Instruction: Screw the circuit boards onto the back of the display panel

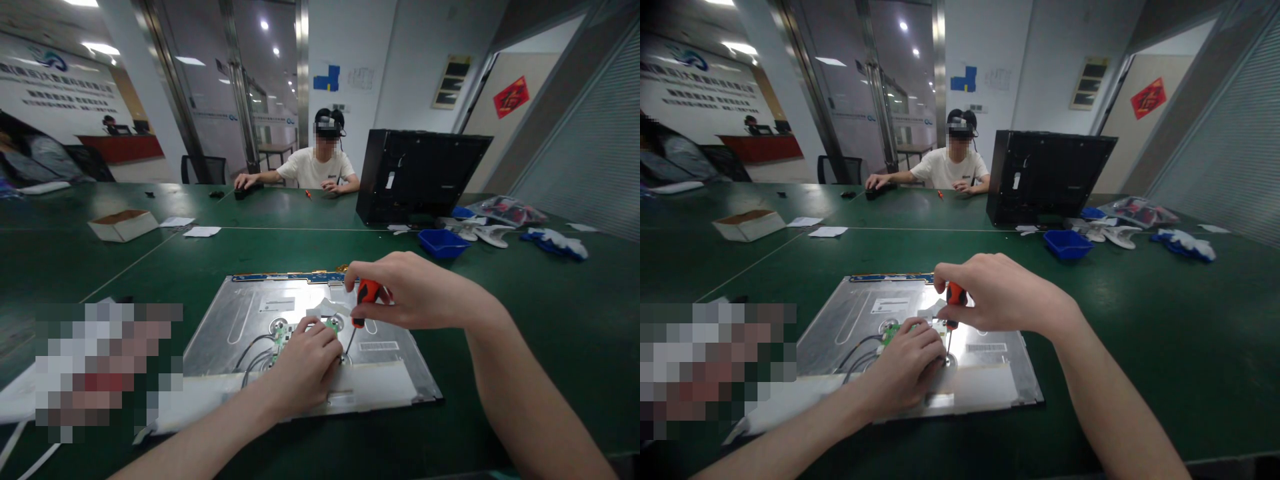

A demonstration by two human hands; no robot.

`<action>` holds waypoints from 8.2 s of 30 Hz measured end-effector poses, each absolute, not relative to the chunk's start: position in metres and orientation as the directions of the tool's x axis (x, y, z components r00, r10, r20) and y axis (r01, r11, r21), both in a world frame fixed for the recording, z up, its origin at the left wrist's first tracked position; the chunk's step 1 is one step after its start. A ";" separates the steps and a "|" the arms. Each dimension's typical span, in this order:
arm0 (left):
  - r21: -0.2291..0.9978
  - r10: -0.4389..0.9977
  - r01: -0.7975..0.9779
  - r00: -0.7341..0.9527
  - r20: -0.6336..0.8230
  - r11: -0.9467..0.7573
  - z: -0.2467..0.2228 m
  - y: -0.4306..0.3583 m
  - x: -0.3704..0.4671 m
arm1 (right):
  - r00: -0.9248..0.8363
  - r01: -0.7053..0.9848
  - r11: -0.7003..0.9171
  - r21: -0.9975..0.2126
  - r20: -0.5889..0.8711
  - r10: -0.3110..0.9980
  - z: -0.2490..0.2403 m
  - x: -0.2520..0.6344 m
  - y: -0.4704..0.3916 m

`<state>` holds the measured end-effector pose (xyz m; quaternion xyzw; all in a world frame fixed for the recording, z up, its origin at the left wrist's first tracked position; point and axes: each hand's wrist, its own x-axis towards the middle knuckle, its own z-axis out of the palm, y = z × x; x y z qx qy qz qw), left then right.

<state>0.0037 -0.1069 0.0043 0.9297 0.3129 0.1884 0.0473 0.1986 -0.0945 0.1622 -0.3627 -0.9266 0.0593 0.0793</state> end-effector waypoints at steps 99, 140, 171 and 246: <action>0.246 0.610 0.559 0.742 0.279 -0.792 0.009 -0.106 0.003 | -0.692 0.721 0.690 0.062 0.018 0.722 0.149 0.178 -0.109; 0.208 0.599 0.562 0.752 0.276 -0.801 0.007 -0.105 0.002 | -0.755 0.655 0.756 0.008 0.053 0.654 0.146 0.175 -0.102; 0.176 0.588 0.562 0.757 0.285 -0.808 0.002 -0.104 0.002 | -0.770 0.637 0.770 -0.029 -0.010 0.637 0.151 0.175 -0.113; 0.161 0.587 0.565 0.761 0.276 -0.809 0.006 -0.105 0.002 | -0.715 0.698 0.709 0.103 0.038 0.698 0.144 0.172 -0.105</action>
